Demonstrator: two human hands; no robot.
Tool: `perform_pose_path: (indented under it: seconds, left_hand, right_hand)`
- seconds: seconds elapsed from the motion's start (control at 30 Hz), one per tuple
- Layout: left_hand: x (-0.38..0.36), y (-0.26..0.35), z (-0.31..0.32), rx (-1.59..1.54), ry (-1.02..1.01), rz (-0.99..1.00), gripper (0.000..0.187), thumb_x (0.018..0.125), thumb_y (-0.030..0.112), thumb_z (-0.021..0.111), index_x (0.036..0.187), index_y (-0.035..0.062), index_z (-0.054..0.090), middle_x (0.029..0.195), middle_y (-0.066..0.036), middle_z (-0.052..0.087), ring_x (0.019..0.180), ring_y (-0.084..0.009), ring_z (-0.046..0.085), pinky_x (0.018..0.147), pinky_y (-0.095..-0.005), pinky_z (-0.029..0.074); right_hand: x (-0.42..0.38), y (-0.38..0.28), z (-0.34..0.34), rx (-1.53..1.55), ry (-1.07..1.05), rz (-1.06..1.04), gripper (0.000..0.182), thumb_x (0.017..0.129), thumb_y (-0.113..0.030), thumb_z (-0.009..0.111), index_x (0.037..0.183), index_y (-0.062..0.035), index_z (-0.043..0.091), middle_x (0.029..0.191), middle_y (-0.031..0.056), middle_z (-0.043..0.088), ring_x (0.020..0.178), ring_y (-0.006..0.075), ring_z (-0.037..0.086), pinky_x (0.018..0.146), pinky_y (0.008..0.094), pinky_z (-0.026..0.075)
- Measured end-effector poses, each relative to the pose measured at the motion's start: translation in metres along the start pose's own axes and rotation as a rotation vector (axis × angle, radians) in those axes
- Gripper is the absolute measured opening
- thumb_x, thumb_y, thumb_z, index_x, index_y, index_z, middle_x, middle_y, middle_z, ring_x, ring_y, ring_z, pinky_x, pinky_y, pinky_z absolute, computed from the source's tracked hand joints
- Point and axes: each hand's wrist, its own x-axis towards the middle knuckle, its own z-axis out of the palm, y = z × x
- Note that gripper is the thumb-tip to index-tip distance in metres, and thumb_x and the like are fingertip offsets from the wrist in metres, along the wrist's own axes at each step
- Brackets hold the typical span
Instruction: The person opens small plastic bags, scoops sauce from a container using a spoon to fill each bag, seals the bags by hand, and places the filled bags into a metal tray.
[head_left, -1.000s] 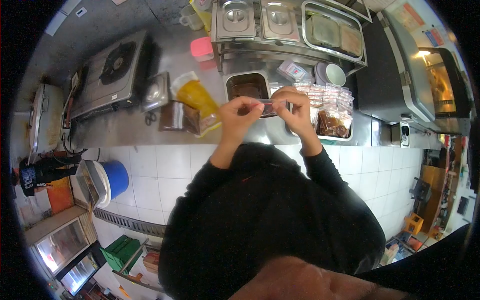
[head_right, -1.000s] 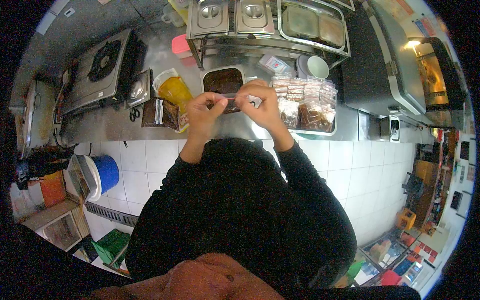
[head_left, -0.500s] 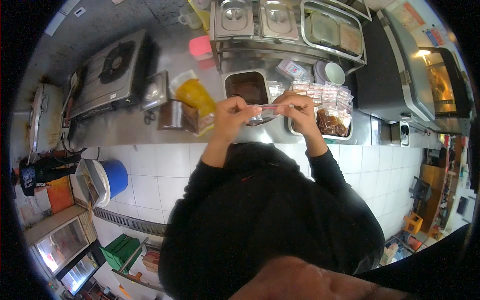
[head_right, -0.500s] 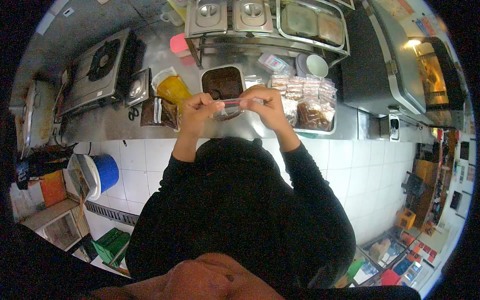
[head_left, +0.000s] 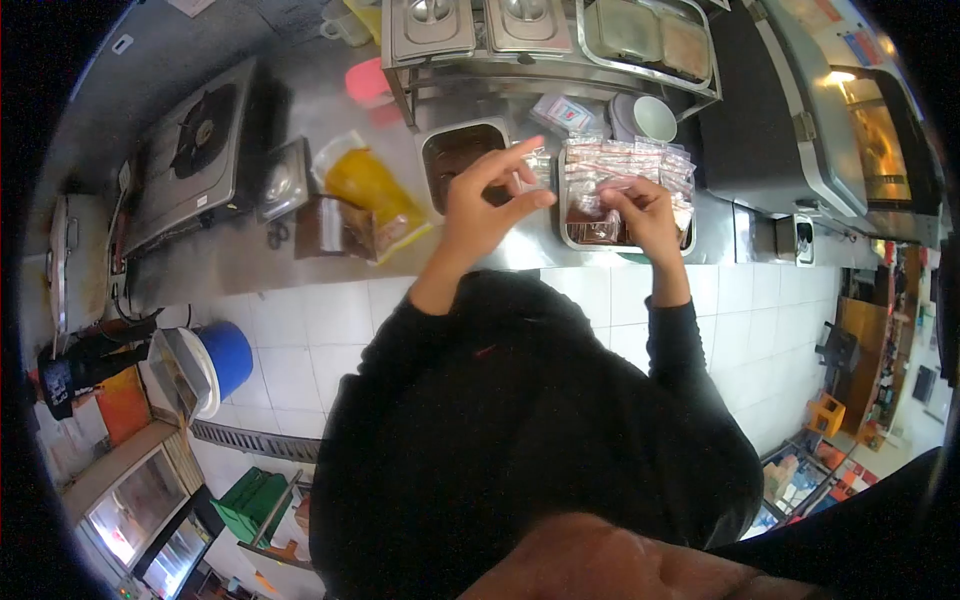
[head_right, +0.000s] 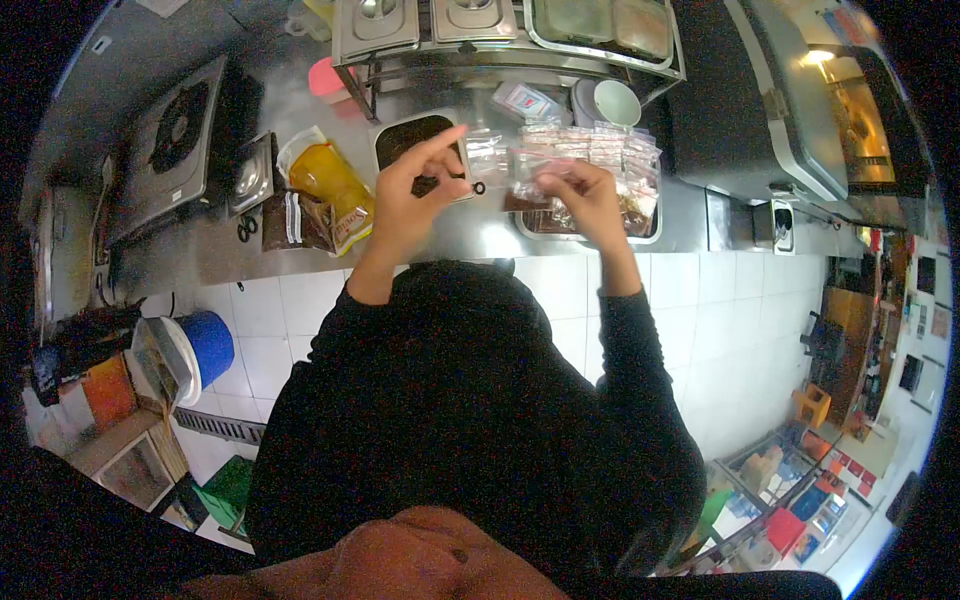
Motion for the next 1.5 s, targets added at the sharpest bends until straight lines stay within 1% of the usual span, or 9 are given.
perform_pose_path:
  seconds: [0.27,0.4,0.53,0.73,0.83,0.97,1.07,1.17,1.5]
  left_hand:
    - [-0.041,-0.041,-0.061,-0.102,0.178,-0.268,0.033,0.091,0.013,0.063,0.124,0.0062,0.061,0.087,0.003,0.057,0.079,-0.0045,0.052,0.07,-0.0188,0.043]
    - [-0.053,-0.043,-0.074,-0.048,0.322,-0.298,0.029,0.095,0.019,0.059,0.12,0.0039,0.062,0.084,0.003,0.057,0.076,-0.0055,0.051,0.069,-0.0202,0.042]
    - [-0.045,-0.043,-0.068,-0.111,0.363,-0.302,0.024,0.094,0.016,0.06,0.113,0.0036,0.064,0.091,0.001,0.06,0.082,-0.006,0.055,0.071,-0.0207,0.047]
    - [-0.049,-0.033,-0.065,-0.056,0.335,-0.237,0.021,0.094,0.016,0.06,0.108,0.0011,0.065,0.08,0.001,0.056,0.072,-0.0063,0.05,0.068,-0.0209,0.041]
    - [-0.063,-0.044,-0.078,0.014,0.405,-0.242,0.02,0.092,0.014,0.062,0.108,0.0022,0.066,0.096,-0.001,0.064,0.079,-0.005,0.056,0.071,-0.0196,0.046]
    - [-0.076,-0.059,-0.088,0.007,0.457,-0.255,0.02,0.092,0.014,0.064,0.106,0.0018,0.067,0.098,-0.001,0.065,0.082,-0.0049,0.056,0.072,-0.0195,0.046]
    - [-0.071,-0.058,-0.076,0.0,0.428,-0.279,0.021,0.092,0.016,0.064,0.106,0.0013,0.067,0.096,-0.002,0.065,0.081,-0.0058,0.056,0.071,-0.0201,0.046]
    - [-0.051,-0.054,-0.042,-0.084,0.254,-0.316,0.023,0.092,0.017,0.063,0.108,0.0004,0.066,0.09,-0.003,0.066,0.075,-0.0078,0.057,0.07,-0.0214,0.045]
    - [-0.04,-0.051,-0.029,-0.31,0.195,-0.413,0.015,0.084,0.006,0.071,0.097,-0.0009,0.07,0.089,-0.006,0.07,0.08,-0.0096,0.063,0.074,-0.0222,0.049]
  right_hand:
    - [-0.004,0.122,-0.038,-0.506,0.197,0.076,0.022,0.085,-0.015,0.07,0.105,-0.0058,0.066,0.081,0.0045,0.066,0.074,0.0099,0.059,0.072,0.0227,0.046]
    - [0.024,0.088,0.003,-0.987,0.482,-0.397,0.029,0.075,-0.018,0.073,0.102,-0.0103,0.066,0.102,0.0088,0.066,0.097,0.029,0.06,0.082,0.042,0.046]
    - [0.07,0.12,0.058,-1.242,0.096,-0.429,0.03,0.074,-0.023,0.069,0.102,-0.0166,0.069,0.098,0.0034,0.064,0.101,0.021,0.055,0.087,0.0449,0.038]
    - [0.119,0.155,0.079,-1.461,-0.022,-0.473,0.015,0.076,-0.025,0.066,0.088,-0.0187,0.07,0.088,0.0008,0.066,0.093,0.0207,0.059,0.088,0.0443,0.036]
    - [0.119,0.147,0.075,-1.326,-0.025,-0.324,0.012,0.076,-0.023,0.065,0.086,-0.0183,0.07,0.08,0.0003,0.067,0.087,0.0216,0.061,0.085,0.0449,0.037]
    - [0.111,0.128,0.055,-0.934,0.314,-0.338,0.008,0.085,-0.017,0.061,0.09,-0.013,0.066,0.084,0.0029,0.07,0.083,0.0226,0.065,0.077,0.042,0.044]
    - [0.095,0.08,0.054,0.135,0.202,-0.11,0.01,0.092,-0.014,0.057,0.098,-0.007,0.059,0.088,0.0075,0.07,0.082,0.0209,0.067,0.077,0.0348,0.049]
    - [0.063,0.011,0.065,0.501,-0.154,0.112,0.013,0.095,-0.015,0.056,0.103,-0.0041,0.053,0.09,0.0111,0.069,0.082,0.0198,0.067,0.077,0.0291,0.05]
    - [0.037,-0.023,0.093,0.475,-0.063,0.052,0.011,0.096,-0.012,0.055,0.105,-0.0063,0.055,0.088,0.007,0.069,0.079,0.0146,0.065,0.072,0.0247,0.047]
